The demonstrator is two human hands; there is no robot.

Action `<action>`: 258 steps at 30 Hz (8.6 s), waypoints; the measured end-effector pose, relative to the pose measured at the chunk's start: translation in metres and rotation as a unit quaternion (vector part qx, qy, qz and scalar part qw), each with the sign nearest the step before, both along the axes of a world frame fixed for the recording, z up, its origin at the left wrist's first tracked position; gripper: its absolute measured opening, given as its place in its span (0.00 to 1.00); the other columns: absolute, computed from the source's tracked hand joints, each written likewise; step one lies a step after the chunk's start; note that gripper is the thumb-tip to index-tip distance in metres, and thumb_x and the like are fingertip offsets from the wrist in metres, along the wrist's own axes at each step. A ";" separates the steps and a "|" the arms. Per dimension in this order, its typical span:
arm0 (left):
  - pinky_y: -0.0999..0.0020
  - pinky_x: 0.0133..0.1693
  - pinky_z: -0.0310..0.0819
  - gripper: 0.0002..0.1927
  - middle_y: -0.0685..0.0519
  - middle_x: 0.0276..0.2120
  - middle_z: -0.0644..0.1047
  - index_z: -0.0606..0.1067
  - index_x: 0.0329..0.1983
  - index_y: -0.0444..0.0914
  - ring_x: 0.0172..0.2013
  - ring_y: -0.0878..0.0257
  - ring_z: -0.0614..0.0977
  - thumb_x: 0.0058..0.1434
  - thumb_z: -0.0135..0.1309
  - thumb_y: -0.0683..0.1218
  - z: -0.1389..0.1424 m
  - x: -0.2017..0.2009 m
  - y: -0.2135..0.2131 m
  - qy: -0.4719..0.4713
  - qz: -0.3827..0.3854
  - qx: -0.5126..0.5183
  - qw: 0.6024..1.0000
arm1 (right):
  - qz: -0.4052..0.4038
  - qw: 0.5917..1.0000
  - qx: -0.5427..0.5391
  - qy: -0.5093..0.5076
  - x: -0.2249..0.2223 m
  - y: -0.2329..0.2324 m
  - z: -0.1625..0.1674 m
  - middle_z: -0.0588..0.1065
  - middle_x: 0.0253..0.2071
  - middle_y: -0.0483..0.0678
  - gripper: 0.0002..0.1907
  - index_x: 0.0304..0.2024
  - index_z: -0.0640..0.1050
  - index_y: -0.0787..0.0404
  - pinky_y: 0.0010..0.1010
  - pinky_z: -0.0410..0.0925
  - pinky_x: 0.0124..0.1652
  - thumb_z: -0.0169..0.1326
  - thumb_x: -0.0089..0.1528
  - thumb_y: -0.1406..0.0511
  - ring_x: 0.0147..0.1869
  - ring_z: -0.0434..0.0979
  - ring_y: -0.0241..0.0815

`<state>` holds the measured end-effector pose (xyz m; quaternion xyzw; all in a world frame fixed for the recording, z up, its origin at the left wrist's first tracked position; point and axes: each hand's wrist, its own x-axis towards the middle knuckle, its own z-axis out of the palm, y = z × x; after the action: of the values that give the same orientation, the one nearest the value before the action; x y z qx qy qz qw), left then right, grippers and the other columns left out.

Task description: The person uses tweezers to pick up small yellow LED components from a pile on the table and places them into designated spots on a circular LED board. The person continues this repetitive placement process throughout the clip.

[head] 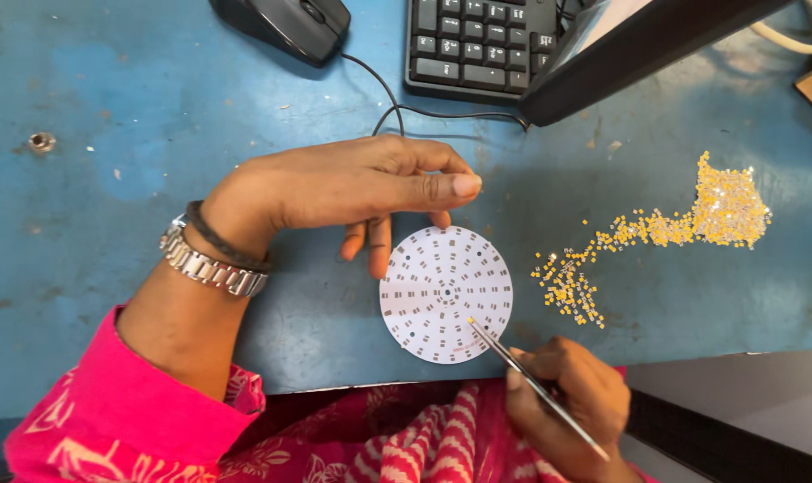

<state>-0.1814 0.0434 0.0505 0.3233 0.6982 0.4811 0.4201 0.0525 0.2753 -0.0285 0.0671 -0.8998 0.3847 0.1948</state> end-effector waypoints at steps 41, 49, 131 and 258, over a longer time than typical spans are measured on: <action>0.76 0.12 0.73 0.40 0.49 0.48 0.80 0.67 0.67 0.45 0.19 0.64 0.84 0.55 0.43 0.69 -0.003 -0.002 -0.006 -0.082 -0.019 -0.013 0.996 | -0.127 0.991 0.036 -0.001 -0.012 0.020 0.008 0.76 0.26 0.48 0.08 0.32 0.77 0.67 0.22 0.66 0.28 0.64 0.53 0.73 0.24 0.73 0.32; 0.75 0.12 0.73 0.41 0.49 0.48 0.80 0.67 0.67 0.44 0.18 0.63 0.84 0.54 0.44 0.69 -0.003 -0.002 -0.006 -0.081 -0.016 -0.014 0.996 | -0.138 0.989 0.047 -0.011 -0.017 0.016 0.012 0.77 0.26 0.48 0.10 0.31 0.76 0.68 0.23 0.65 0.26 0.65 0.53 0.72 0.23 0.73 0.32; 0.73 0.14 0.74 0.42 0.49 0.43 0.82 0.71 0.64 0.44 0.18 0.65 0.85 0.52 0.44 0.71 -0.003 0.003 0.004 -0.015 -0.026 -0.044 0.999 | 0.009 1.000 0.019 -0.003 -0.022 -0.028 0.008 0.73 0.22 0.46 0.06 0.29 0.77 0.63 0.28 0.62 0.23 0.63 0.53 0.71 0.21 0.72 0.36; 0.73 0.16 0.73 0.44 0.56 0.45 0.83 0.73 0.59 0.46 0.17 0.69 0.83 0.47 0.46 0.77 -0.008 0.012 0.018 0.027 -0.048 -0.044 0.997 | 0.319 0.942 0.077 -0.076 -0.101 0.031 0.057 0.76 0.27 0.42 0.10 0.30 0.81 0.58 0.31 0.68 0.35 0.68 0.48 0.64 0.32 0.76 0.41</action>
<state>-0.1694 0.0615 0.0421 0.3504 0.7138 0.4199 0.4375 -0.0489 0.3067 0.0284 0.3359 -0.8703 0.3601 -0.0132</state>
